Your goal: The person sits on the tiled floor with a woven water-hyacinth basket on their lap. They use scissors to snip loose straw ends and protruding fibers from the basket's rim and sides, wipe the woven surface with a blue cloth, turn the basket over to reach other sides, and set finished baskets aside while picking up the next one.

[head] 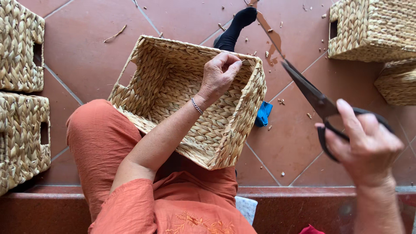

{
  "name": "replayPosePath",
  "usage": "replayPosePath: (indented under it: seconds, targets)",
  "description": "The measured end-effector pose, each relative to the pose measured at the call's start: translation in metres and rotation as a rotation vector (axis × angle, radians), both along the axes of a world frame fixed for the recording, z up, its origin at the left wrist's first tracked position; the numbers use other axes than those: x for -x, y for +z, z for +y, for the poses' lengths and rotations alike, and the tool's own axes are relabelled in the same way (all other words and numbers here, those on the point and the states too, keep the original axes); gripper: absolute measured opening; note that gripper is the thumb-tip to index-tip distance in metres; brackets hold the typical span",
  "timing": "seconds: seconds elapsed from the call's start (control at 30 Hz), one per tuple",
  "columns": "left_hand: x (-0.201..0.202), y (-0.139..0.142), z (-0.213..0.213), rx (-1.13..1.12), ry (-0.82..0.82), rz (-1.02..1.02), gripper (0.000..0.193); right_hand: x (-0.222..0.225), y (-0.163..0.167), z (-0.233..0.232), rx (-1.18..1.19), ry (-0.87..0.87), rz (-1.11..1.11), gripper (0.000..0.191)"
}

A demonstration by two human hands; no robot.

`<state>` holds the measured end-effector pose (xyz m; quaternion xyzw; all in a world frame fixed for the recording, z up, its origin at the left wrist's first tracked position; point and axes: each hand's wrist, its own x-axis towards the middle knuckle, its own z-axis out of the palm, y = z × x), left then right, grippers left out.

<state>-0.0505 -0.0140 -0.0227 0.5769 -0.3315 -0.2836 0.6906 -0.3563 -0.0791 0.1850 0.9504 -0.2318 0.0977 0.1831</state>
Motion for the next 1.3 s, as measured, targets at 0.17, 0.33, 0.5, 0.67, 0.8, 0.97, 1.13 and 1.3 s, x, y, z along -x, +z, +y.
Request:
replayPosePath:
  seconds: [0.17, 0.33, 0.5, 0.67, 0.8, 0.97, 1.13, 1.3]
  targets:
    - [-0.001, 0.001, 0.0, -0.023, 0.004, 0.038, 0.007, -0.067, 0.049, -0.01, 0.157, 0.199, 0.252, 0.056]
    - [-0.004, 0.001, 0.002, -0.014, -0.006, 0.054, 0.007, -0.109, 0.055, -0.005, 0.27, 0.27, 0.412, 0.055]
    - [-0.009, 0.0, 0.001, -0.002, -0.014, 0.065, 0.007, -0.133, 0.059, -0.005, 0.381, 0.313, 0.472, 0.05]
    - [-0.008, -0.001, -0.002, -0.042, -0.017, 0.055, 0.009, -0.137, 0.061, -0.007, 0.387, 0.309, 0.518, 0.055]
    - [-0.01, -0.003, -0.005, -0.052, -0.005, 0.035, 0.011, -0.14, 0.063, -0.012, 0.415, 0.31, 0.574, 0.054]
    - [-0.016, -0.001, -0.001, -0.049, 0.011, 0.044, 0.011, -0.155, 0.062, -0.012, 0.48, 0.381, 0.575, 0.046]
    - [-0.019, 0.001, 0.0, -0.029, 0.017, 0.055, 0.011, -0.169, 0.06, -0.009, 0.543, 0.379, 0.597, 0.042]
    - [-0.025, 0.002, -0.007, -0.048, 0.072, 0.024, 0.012, -0.182, 0.054, -0.015, 0.555, 0.39, 0.625, 0.041]
